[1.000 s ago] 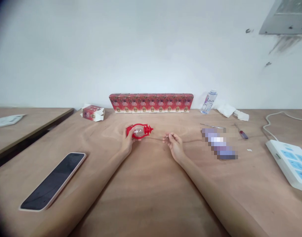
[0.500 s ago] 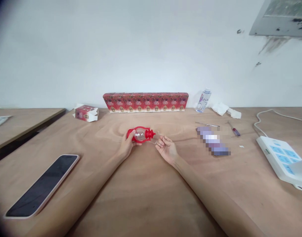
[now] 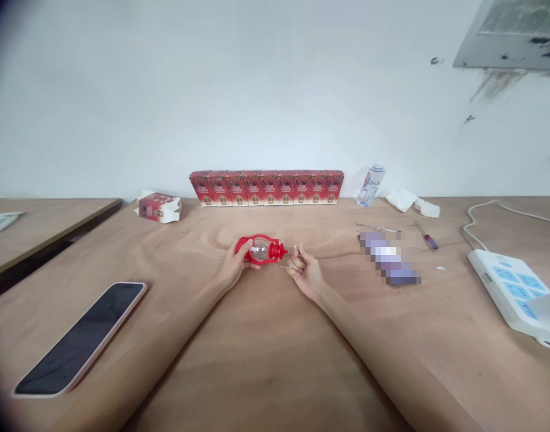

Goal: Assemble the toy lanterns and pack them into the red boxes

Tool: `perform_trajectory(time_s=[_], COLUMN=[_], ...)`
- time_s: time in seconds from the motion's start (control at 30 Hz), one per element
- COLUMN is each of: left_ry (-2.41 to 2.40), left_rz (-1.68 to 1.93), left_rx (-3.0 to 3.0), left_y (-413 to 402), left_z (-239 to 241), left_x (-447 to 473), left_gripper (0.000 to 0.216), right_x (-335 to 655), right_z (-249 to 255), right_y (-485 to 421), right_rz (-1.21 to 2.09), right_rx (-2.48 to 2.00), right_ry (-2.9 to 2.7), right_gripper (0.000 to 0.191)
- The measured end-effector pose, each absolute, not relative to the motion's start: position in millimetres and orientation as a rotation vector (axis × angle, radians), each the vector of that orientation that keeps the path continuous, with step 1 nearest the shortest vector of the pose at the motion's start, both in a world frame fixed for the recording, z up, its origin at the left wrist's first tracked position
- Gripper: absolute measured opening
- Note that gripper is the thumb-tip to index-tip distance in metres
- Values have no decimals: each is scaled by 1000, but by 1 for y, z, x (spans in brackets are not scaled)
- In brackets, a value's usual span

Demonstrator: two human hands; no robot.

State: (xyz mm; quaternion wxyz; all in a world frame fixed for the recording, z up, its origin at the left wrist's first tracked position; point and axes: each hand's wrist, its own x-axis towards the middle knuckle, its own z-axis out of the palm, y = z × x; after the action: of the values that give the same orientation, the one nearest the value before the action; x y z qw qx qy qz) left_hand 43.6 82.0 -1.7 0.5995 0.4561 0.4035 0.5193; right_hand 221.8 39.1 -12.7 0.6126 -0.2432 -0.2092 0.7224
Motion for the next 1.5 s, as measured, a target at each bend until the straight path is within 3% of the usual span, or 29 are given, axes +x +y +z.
perform_trajectory(time_s=[1.5], left_ry=[890], left_rz=[1088], left_rx=[998], left_y=[83], left_z=[2], left_x=[40], left_gripper=[31], right_x=[216], right_z=[-11], right_y=[39], right_rz=[1464], right_rx=[-758], right_ry=[-623], right_gripper=[36])
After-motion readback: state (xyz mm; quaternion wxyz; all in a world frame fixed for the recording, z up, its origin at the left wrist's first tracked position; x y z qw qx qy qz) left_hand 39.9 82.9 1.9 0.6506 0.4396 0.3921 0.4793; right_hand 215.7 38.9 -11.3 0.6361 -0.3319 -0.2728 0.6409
